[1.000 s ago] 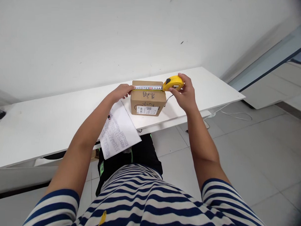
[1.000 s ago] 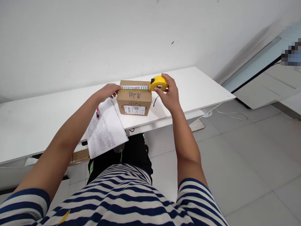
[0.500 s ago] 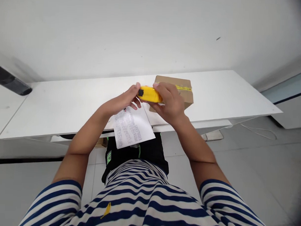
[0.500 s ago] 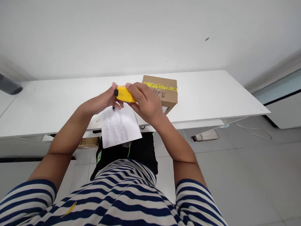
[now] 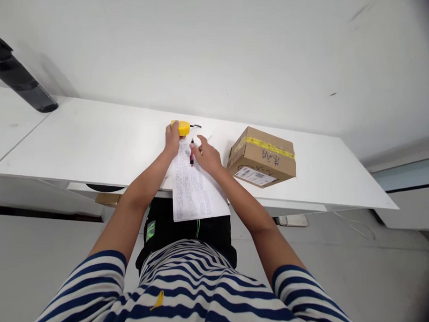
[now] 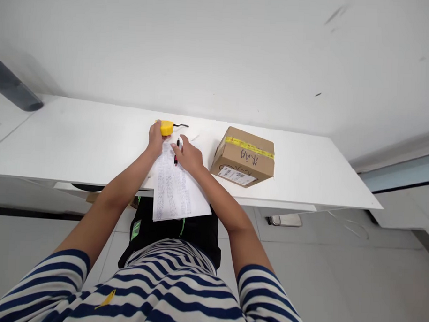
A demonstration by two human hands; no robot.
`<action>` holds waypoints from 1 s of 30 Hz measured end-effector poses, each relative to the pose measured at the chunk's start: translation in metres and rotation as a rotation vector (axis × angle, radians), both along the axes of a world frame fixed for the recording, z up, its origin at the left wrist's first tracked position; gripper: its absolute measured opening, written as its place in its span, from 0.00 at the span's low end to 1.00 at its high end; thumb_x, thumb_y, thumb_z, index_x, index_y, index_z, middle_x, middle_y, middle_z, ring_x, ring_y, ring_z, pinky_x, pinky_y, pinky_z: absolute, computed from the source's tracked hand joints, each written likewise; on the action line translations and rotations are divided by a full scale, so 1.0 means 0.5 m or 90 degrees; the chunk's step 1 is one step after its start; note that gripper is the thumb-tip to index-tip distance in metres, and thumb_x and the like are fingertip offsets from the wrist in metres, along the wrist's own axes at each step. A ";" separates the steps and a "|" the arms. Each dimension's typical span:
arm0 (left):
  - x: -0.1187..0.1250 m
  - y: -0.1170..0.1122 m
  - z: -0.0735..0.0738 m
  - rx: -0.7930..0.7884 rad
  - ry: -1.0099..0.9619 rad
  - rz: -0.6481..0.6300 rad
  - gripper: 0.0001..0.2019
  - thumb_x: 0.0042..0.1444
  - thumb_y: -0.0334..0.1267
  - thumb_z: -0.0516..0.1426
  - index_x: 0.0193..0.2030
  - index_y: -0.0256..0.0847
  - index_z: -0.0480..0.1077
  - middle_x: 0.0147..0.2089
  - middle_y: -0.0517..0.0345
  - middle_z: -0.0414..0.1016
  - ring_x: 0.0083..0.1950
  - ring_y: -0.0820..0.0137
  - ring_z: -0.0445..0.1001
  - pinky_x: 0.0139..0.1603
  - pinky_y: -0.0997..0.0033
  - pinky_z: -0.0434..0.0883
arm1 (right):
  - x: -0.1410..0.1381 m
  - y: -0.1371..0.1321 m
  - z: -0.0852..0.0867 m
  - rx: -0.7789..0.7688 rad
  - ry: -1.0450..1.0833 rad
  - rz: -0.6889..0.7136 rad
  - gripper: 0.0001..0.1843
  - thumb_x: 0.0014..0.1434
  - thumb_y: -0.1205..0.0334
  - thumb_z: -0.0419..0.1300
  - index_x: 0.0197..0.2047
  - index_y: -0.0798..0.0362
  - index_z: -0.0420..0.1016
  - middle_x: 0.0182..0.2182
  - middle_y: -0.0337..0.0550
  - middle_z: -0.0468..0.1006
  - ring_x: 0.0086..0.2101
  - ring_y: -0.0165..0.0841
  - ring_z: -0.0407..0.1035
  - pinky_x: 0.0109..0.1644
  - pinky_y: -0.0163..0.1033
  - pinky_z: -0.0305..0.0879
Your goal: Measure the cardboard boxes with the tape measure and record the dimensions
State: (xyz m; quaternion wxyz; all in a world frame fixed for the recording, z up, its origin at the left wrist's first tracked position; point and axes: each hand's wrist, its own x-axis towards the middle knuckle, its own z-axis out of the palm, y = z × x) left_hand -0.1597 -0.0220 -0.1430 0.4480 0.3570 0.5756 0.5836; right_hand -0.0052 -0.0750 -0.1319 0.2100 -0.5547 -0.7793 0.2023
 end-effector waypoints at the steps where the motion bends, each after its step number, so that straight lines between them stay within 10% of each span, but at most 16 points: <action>1: 0.000 0.009 -0.014 0.020 -0.011 0.023 0.20 0.72 0.59 0.48 0.55 0.45 0.63 0.59 0.49 0.76 0.52 0.71 0.79 0.44 0.76 0.76 | -0.008 0.015 -0.015 -0.052 -0.023 -0.001 0.43 0.73 0.34 0.42 0.77 0.56 0.57 0.47 0.57 0.86 0.48 0.53 0.80 0.54 0.56 0.74; 7: 0.008 0.022 -0.050 0.071 0.008 0.004 0.19 0.68 0.51 0.59 0.57 0.44 0.62 0.61 0.46 0.72 0.57 0.65 0.78 0.39 0.73 0.75 | -0.007 0.076 -0.060 -0.054 -0.065 0.056 0.26 0.67 0.56 0.54 0.64 0.52 0.77 0.47 0.54 0.87 0.47 0.49 0.80 0.54 0.51 0.72; 14: 0.011 0.020 -0.063 0.057 0.039 0.008 0.20 0.65 0.50 0.63 0.55 0.45 0.62 0.59 0.48 0.73 0.59 0.65 0.77 0.51 0.71 0.75 | 0.083 0.102 -0.094 -0.126 0.463 0.074 0.27 0.54 0.32 0.65 0.44 0.45 0.72 0.33 0.38 0.79 0.36 0.35 0.74 0.44 0.42 0.71; 18: 0.011 0.023 -0.073 0.072 0.031 0.012 0.21 0.64 0.51 0.65 0.55 0.47 0.63 0.59 0.49 0.72 0.60 0.64 0.76 0.56 0.67 0.74 | 0.090 0.085 -0.086 0.012 0.426 0.020 0.33 0.60 0.23 0.59 0.30 0.46 0.68 0.22 0.33 0.63 0.26 0.31 0.61 0.36 0.41 0.64; 23: 0.012 0.025 -0.071 0.079 0.023 0.009 0.23 0.64 0.53 0.65 0.57 0.47 0.63 0.58 0.50 0.71 0.63 0.61 0.75 0.58 0.64 0.74 | 0.084 0.056 -0.064 -0.081 0.439 0.113 0.36 0.66 0.23 0.50 0.47 0.46 0.81 0.27 0.36 0.77 0.24 0.30 0.64 0.34 0.42 0.64; 30: 0.010 0.044 -0.095 0.108 0.001 0.006 0.24 0.64 0.53 0.65 0.60 0.48 0.63 0.58 0.53 0.67 0.71 0.56 0.69 0.67 0.58 0.70 | 0.064 0.066 -0.086 -0.112 0.380 0.128 0.40 0.62 0.19 0.49 0.29 0.48 0.77 0.21 0.36 0.68 0.27 0.32 0.66 0.38 0.43 0.66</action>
